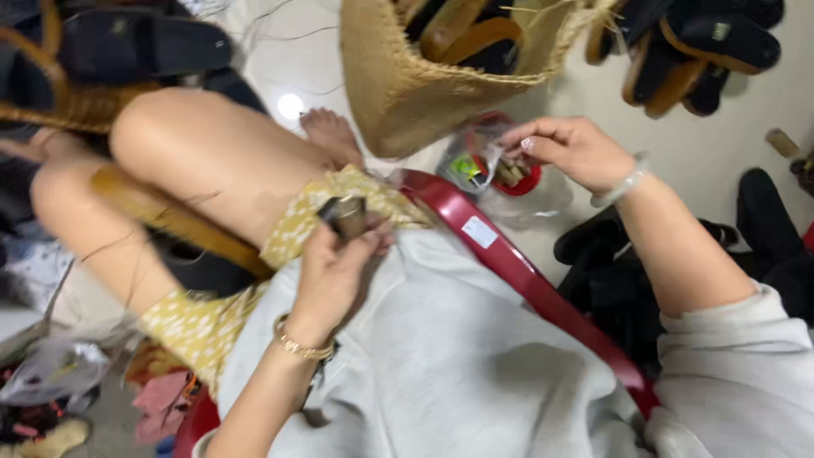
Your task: The person stitches the strap onto a black sandal using a needle-like tool and thread, repeatedly pulling the thread through the material while seated near a pile of sandals and a basket.
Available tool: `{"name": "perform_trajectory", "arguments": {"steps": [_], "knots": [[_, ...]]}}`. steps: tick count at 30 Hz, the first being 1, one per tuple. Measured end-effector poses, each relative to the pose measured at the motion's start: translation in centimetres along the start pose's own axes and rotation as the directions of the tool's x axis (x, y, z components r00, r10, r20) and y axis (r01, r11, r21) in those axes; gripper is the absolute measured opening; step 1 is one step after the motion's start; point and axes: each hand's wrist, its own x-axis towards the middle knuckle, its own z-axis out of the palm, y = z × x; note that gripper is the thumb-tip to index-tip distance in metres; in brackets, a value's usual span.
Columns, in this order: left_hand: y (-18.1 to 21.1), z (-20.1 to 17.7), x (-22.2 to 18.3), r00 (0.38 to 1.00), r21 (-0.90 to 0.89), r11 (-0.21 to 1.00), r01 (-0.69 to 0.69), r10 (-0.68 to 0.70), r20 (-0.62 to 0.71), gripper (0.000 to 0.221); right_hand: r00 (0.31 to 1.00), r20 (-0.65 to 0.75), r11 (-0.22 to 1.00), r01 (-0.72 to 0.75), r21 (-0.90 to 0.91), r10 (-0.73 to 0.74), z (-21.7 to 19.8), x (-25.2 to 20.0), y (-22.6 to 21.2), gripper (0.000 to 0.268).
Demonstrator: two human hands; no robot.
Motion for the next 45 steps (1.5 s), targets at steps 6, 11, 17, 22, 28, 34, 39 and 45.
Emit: {"name": "perform_trajectory", "arguments": {"steps": [6, 11, 17, 22, 28, 34, 39, 45], "knots": [[1.4, 0.6, 0.9, 0.992, 0.333, 0.942, 0.038, 0.006, -0.128, 0.018, 0.876, -0.138, 0.379, -0.336, -0.862, 0.461, -5.3, 2.1, 24.8, 0.035], [1.1, 1.1, 1.8, 0.995, 0.336, 0.942, 0.023, 0.011, -0.098, 0.024, 0.885, -0.323, 0.415, -0.446, -0.793, 0.336, -3.9, 4.6, 29.0, 0.047], [0.2, 1.2, 2.4, 0.996, 0.357, 0.933, 0.034, 0.0, -0.094, 0.023, 0.784, -0.453, 0.342, -0.602, -0.722, 0.424, -4.4, 10.1, 41.6, 0.042], [1.0, 2.0, 2.6, 0.994, 0.37, 0.928, 0.052, -0.012, -0.109, 0.024, 0.677, -0.46, 0.267, -0.686, -0.677, 0.575, -4.4, 11.1, 29.5, 0.042], [1.4, 1.9, 2.7, 0.996, 0.353, 0.935, 0.04, -0.008, -0.092, 0.024, 0.769, -0.396, 0.29, -0.581, -0.76, 0.503, -1.7, 11.6, 16.5, 0.046], [1.9, 2.4, 2.8, 0.987, 0.401, 0.903, 0.152, -0.118, -0.11, 0.035, 0.74, -0.455, 0.335, -0.646, -0.686, 0.495, -2.1, 14.1, 30.6, 0.085], [2.0, 2.4, 2.6, 0.984, 0.389, 0.907, 0.162, -0.122, -0.126, 0.035, 0.654, -0.471, 0.195, -0.683, -0.704, 0.593, -1.6, 14.5, 26.7, 0.098], [2.0, 2.2, 2.6, 0.986, 0.385, 0.91, 0.153, -0.112, -0.127, 0.035, 0.569, -0.465, 0.306, -0.794, -0.526, 0.678, -2.4, 11.8, 18.5, 0.093]]}}
